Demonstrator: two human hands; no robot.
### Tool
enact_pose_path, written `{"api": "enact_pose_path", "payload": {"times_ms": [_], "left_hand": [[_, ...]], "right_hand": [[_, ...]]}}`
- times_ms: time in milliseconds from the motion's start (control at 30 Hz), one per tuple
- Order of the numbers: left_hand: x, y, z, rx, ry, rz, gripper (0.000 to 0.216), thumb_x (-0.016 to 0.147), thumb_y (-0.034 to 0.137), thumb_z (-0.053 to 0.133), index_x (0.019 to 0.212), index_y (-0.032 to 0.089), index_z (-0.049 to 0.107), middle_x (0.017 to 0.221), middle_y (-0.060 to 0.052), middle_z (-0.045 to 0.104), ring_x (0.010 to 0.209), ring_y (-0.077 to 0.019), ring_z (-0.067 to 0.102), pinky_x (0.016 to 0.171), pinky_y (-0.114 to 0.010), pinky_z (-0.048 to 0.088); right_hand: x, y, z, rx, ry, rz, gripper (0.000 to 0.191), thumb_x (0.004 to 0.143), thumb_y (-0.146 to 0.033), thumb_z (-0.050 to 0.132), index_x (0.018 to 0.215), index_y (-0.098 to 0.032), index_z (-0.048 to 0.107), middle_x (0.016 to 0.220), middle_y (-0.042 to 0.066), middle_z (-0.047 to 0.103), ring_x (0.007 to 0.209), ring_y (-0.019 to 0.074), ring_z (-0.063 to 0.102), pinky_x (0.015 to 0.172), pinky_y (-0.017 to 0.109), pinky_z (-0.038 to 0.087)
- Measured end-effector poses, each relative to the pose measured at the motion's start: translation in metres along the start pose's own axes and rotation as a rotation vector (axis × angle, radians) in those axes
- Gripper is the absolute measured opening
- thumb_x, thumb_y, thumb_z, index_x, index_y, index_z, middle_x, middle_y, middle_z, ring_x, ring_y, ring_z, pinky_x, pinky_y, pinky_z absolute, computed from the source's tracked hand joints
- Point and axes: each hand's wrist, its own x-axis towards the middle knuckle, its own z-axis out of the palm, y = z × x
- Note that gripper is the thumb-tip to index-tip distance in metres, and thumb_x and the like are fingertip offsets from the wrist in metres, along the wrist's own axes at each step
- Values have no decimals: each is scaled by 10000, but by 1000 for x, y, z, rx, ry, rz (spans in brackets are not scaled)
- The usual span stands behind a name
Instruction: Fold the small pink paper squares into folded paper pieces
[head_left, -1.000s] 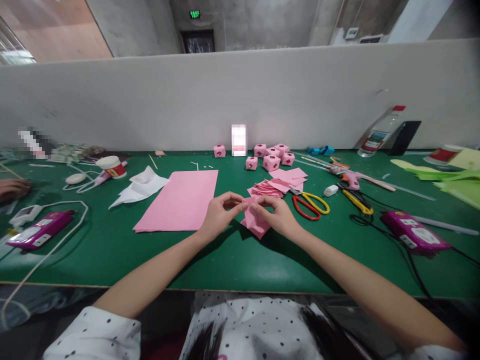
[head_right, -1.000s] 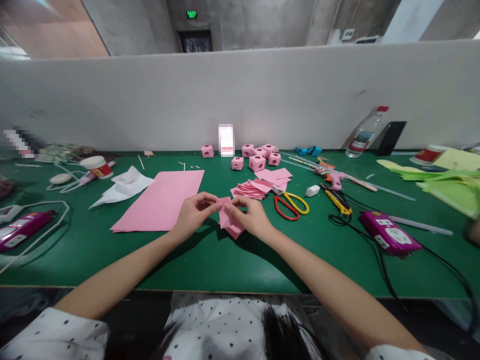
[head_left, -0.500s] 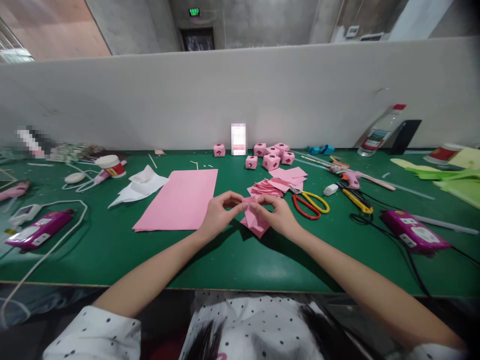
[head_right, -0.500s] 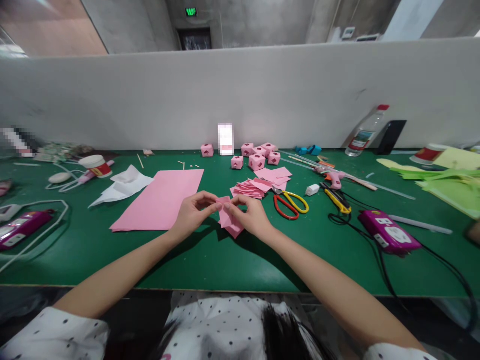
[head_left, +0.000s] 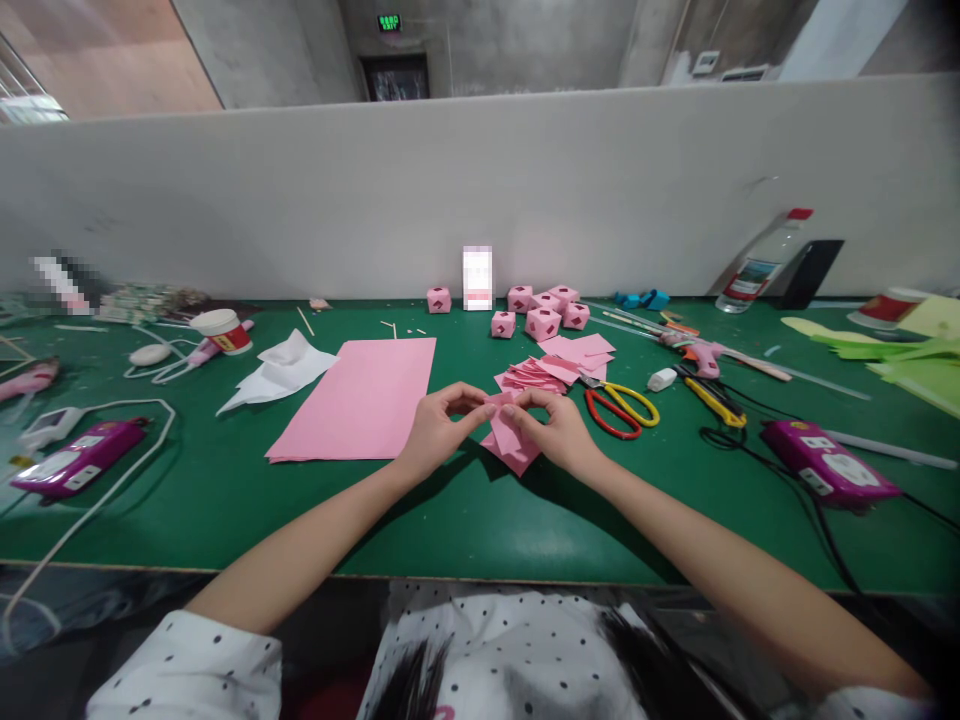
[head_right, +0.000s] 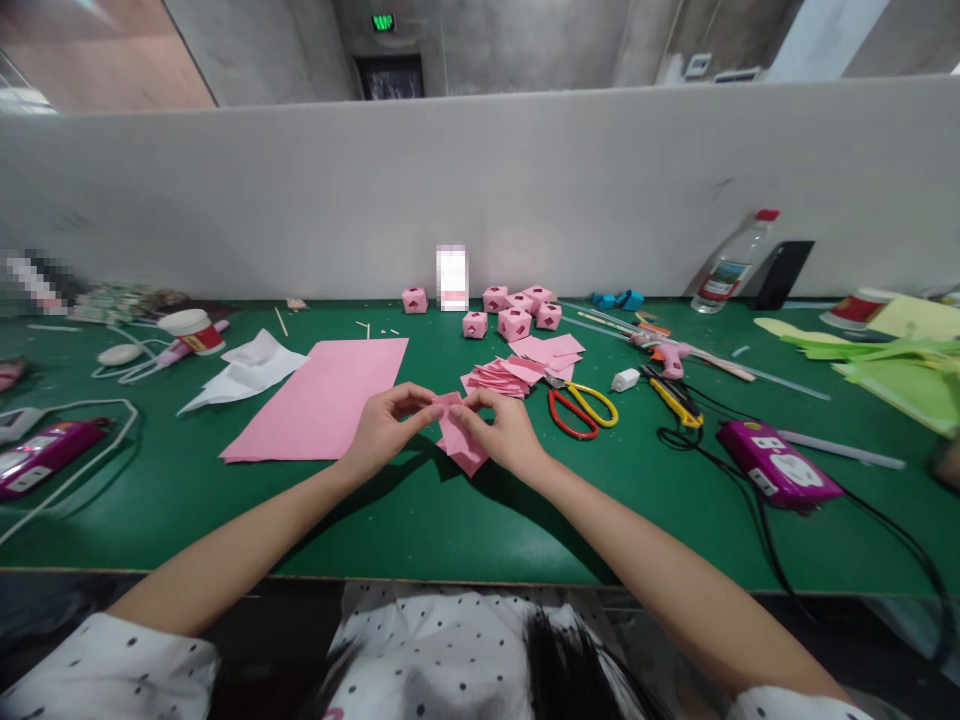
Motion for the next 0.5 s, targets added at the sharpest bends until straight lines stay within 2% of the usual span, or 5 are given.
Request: {"api": "enact_pose_path", "payload": {"times_ms": [233,400,500], "left_hand": [[0,-1,-2,21,-11,7,270,789,416,720,847,154,700,807,-36,718,757,-165,672,723,-268,536],[0,-1,-2,48,-18,12,253,797,405,716,841,156,705,811,-37,724,762,-167,675,730,-266,535],[0,0,-1,57,-32,18,244,808,399,708,856,160,706,834,-38,728,775,-163,674,738,-261,529]], "right_hand": [[0,2,1,-3,4,-3,276,844,-423,631,731,-172,641,701,16,660,663,152,574,660,274,447],[1,4,0,72,42,-27,234,851,-403,634,880,-178,693,878,46,721,825,184,642,774,300,482],[2,6,-1,114,51,3,237,842,-404,643,868,-175,693,867,48,721,805,180,645,746,294,486]]}}
